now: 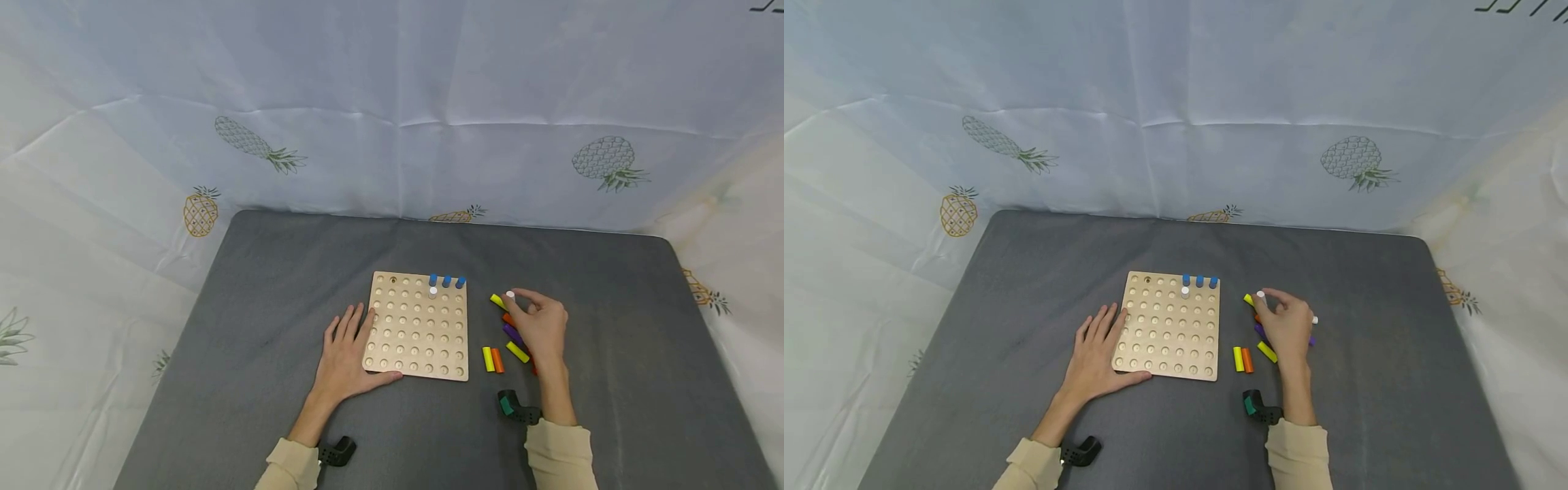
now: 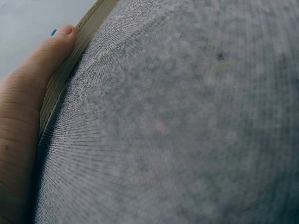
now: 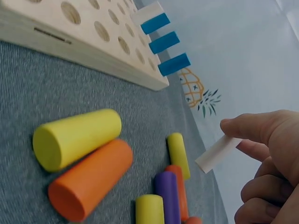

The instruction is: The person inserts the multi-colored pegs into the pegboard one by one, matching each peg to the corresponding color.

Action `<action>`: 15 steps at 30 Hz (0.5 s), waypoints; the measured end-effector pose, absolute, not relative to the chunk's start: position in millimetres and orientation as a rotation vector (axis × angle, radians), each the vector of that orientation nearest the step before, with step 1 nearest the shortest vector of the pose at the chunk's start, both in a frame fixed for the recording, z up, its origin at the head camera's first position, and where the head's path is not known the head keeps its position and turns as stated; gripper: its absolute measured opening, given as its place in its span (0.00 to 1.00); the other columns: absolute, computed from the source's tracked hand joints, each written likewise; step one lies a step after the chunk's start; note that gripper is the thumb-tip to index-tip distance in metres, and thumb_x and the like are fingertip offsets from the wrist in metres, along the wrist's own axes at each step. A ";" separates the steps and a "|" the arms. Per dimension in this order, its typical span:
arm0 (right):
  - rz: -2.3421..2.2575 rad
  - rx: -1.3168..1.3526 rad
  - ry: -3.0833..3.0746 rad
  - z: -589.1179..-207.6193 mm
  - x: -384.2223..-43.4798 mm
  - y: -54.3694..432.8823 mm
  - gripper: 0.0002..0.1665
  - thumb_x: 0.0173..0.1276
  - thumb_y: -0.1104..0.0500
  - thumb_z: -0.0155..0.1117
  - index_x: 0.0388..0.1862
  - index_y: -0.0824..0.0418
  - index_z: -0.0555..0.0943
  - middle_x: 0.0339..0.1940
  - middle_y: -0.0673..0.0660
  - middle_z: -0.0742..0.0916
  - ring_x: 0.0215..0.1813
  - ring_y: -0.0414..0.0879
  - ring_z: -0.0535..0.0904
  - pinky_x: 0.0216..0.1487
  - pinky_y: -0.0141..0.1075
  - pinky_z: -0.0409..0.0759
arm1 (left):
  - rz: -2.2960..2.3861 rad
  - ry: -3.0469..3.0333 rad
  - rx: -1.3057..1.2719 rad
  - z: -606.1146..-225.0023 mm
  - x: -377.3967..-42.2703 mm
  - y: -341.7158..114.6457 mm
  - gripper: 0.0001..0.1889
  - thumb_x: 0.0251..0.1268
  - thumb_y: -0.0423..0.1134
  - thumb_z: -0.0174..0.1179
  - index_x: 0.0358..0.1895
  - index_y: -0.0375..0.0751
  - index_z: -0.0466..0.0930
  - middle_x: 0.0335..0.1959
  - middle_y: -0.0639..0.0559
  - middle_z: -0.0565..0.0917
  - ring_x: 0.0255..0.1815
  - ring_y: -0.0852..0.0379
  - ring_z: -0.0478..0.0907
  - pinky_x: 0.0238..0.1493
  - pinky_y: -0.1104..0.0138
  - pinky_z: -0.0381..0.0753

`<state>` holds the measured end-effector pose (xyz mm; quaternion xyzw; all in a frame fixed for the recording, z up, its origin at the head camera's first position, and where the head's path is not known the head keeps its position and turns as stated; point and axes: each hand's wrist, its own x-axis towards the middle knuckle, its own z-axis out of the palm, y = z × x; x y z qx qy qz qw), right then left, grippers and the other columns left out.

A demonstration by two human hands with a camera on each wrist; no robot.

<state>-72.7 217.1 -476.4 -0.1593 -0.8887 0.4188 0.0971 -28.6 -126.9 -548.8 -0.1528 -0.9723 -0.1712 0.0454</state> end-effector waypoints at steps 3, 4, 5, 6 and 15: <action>1.281 -0.427 -2.623 -475.8 -74.8 213.5 0.17 0.68 0.54 0.72 0.50 0.63 0.89 0.05 0.44 0.61 0.08 0.39 0.51 0.13 0.28 0.48 | -0.516 -2.970 -0.465 -548.6 -28.5 -127.1 0.69 0.37 0.83 0.64 0.83 0.50 0.52 0.82 0.42 0.62 0.83 0.42 0.58 0.79 0.44 0.55; 1.292 -0.412 -2.620 -476.0 -75.6 212.2 0.16 0.67 0.55 0.73 0.50 0.63 0.89 0.05 0.43 0.62 0.07 0.38 0.51 0.13 0.28 0.48 | -0.515 -2.969 -0.466 -548.6 -28.4 -127.1 0.69 0.37 0.83 0.64 0.83 0.49 0.52 0.82 0.42 0.62 0.83 0.42 0.58 0.79 0.44 0.55; 1.302 -0.398 -2.617 -475.9 -76.5 210.7 0.16 0.67 0.56 0.73 0.50 0.63 0.89 0.05 0.43 0.62 0.07 0.38 0.51 0.13 0.28 0.48 | -0.515 -2.968 -0.466 -548.6 -28.4 -127.2 0.69 0.37 0.83 0.64 0.83 0.49 0.52 0.82 0.42 0.62 0.83 0.42 0.58 0.79 0.44 0.55; 1.315 -0.390 -2.614 -475.9 -77.4 209.1 0.16 0.67 0.56 0.73 0.49 0.64 0.90 0.05 0.43 0.62 0.07 0.37 0.51 0.12 0.28 0.49 | -0.515 -2.965 -0.468 -548.6 -28.3 -127.2 0.69 0.37 0.84 0.64 0.83 0.49 0.53 0.82 0.42 0.62 0.83 0.42 0.58 0.79 0.44 0.55; 1.337 -0.301 -2.645 -476.5 -81.6 194.1 0.17 0.66 0.59 0.73 0.51 0.65 0.89 0.09 0.44 0.61 0.12 0.37 0.51 0.17 0.28 0.50 | -0.524 -2.949 -0.480 -549.4 -28.4 -127.4 0.68 0.38 0.85 0.62 0.83 0.49 0.53 0.81 0.42 0.62 0.83 0.42 0.59 0.79 0.43 0.56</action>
